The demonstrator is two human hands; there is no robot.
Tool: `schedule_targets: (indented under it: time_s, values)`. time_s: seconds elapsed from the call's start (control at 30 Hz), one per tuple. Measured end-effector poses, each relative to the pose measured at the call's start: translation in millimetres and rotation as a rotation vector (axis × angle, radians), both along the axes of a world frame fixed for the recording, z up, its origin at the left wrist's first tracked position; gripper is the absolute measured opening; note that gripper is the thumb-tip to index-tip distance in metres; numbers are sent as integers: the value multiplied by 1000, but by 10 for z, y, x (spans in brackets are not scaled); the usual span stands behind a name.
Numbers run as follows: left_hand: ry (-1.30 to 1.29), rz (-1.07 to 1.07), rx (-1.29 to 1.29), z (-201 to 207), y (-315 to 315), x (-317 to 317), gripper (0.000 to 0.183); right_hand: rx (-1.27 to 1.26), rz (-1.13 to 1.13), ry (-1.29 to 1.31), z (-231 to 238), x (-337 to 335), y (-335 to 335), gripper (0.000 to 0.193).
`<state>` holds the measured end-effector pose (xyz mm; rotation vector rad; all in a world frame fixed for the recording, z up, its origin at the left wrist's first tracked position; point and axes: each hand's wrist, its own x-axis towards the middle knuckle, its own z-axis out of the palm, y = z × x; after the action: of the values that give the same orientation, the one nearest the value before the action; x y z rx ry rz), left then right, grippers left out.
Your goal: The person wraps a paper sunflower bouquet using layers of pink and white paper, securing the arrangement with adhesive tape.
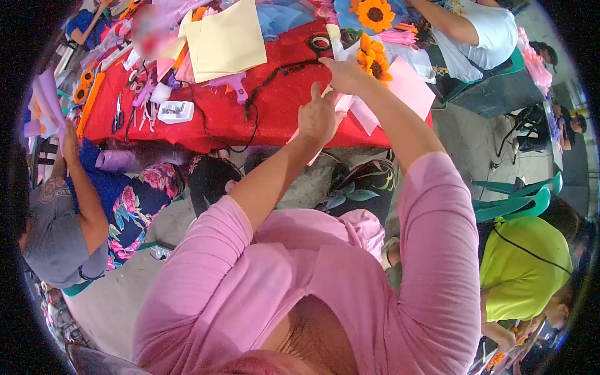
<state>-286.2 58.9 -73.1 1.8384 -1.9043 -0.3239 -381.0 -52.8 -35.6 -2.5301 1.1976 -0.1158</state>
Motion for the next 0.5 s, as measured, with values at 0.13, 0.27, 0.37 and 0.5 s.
schedule_targets:
  time_s: [0.13, 0.27, 0.37, 0.5]
  values:
    - [-4, -34, 32, -8, -20, 26, 50, -13, -64, 257, 96, 141, 63, 65]
    - [-45, -20, 13, -9, -16, 8, 48, -19, -120, 267, 128, 239, 113, 66]
    - [-35, -19, -22, -23, -28, -25, 49, -34, -111, 343, 49, 236, 22, 67]
    - [-24, -24, 15, 25, -16, 13, 45, -65, -148, 347, 33, 327, -26, 45]
